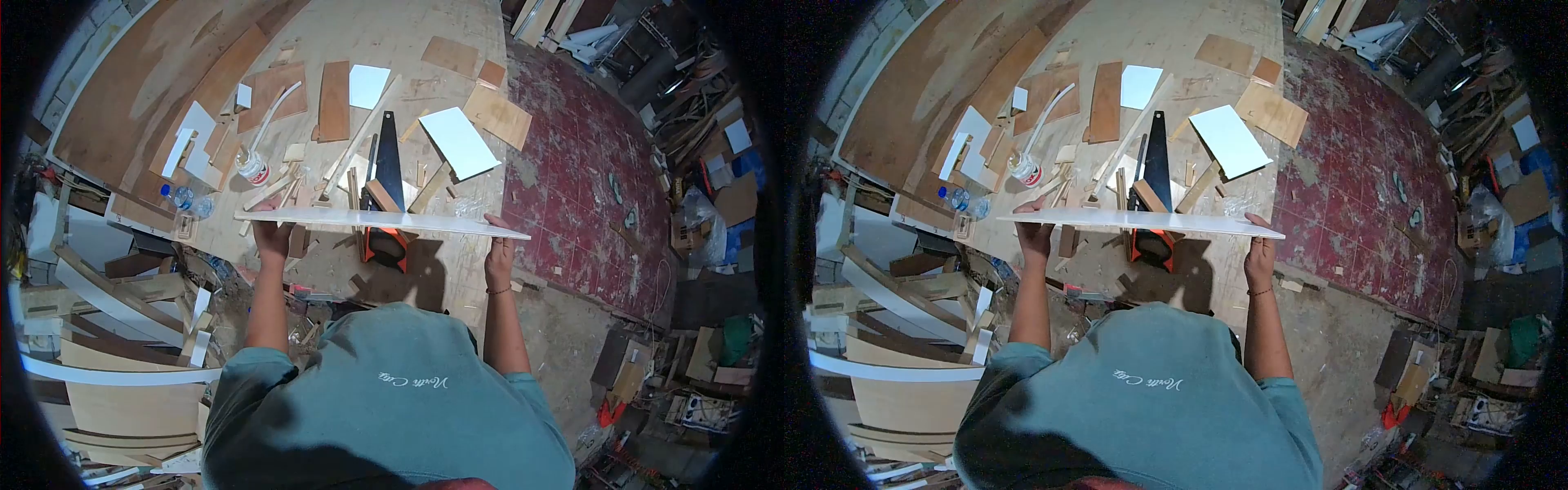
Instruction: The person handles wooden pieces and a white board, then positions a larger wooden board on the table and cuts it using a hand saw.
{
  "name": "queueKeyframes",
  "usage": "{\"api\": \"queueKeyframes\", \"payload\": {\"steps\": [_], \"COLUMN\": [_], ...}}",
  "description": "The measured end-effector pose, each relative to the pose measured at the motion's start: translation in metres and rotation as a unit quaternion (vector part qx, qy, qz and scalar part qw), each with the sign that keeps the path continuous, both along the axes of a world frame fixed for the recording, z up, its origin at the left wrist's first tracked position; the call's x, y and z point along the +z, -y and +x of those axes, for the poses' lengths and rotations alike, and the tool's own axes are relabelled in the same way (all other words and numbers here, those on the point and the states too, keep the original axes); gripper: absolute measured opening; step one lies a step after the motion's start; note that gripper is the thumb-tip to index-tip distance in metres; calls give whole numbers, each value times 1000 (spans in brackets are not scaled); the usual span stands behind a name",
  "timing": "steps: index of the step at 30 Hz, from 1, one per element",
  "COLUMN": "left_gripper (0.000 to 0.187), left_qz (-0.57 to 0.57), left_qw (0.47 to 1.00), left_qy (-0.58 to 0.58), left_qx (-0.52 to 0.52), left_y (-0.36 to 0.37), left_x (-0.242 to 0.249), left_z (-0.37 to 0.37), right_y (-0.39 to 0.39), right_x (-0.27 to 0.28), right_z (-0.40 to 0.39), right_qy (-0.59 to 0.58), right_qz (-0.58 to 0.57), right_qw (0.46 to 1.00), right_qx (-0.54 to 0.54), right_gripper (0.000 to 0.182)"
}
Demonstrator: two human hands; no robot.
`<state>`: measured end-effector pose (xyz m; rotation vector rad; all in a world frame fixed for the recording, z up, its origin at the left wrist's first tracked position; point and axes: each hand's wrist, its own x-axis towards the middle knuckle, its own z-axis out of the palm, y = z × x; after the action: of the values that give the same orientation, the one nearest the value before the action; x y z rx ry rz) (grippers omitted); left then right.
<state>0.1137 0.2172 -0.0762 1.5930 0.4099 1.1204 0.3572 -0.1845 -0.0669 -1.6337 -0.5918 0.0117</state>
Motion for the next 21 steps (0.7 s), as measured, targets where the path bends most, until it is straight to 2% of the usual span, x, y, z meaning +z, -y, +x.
{"api": "queueKeyframes", "payload": {"steps": [7,9,11,12,13,14,15,16,18,19,21], "left_gripper": [56,55,55,54,49,50,56,64,72,72,83], "left_qz": [6,17,-42,-18,-70,-106,-40,-17,-8,-9,82], "left_qw": [1000,1000,994,985,986,978,961,944,918,917,868], "left_qy": [-1,-11,-100,-170,-149,-176,-271,-325,-364,-367,-447], "left_qx": [20,18,22,25,-16,-47,-36,-55,-160,-158,-199], "left_y": [33,46,71,80,103,113,110,138,159,170,191], "left_x": [8,16,41,53,69,55,11,37,1,-8,-23], "left_z": [3,8,18,26,40,52,62,76,100,104,103], "right_y": [34,51,75,77,82,103,132,157,204,228,284], "right_x": [-3,-13,-45,-13,-4,-11,-17,-21,-22,-18,-20], "right_z": [3,9,16,3,6,15,25,30,34,32,26], "right_qy": [0,-13,-128,-202,-197,-181,-165,-153,-168,-195,-258], "right_qz": [0,32,56,142,171,94,16,44,111,148,137], "right_qw": [1000,999,990,967,962,972,976,978,968,954,914], "right_qx": [9,41,-30,-54,-81,-112,-140,-135,-150,-171,-281], "right_gripper": [35,36,37,36,32,32,33,30,29,30,30]}}
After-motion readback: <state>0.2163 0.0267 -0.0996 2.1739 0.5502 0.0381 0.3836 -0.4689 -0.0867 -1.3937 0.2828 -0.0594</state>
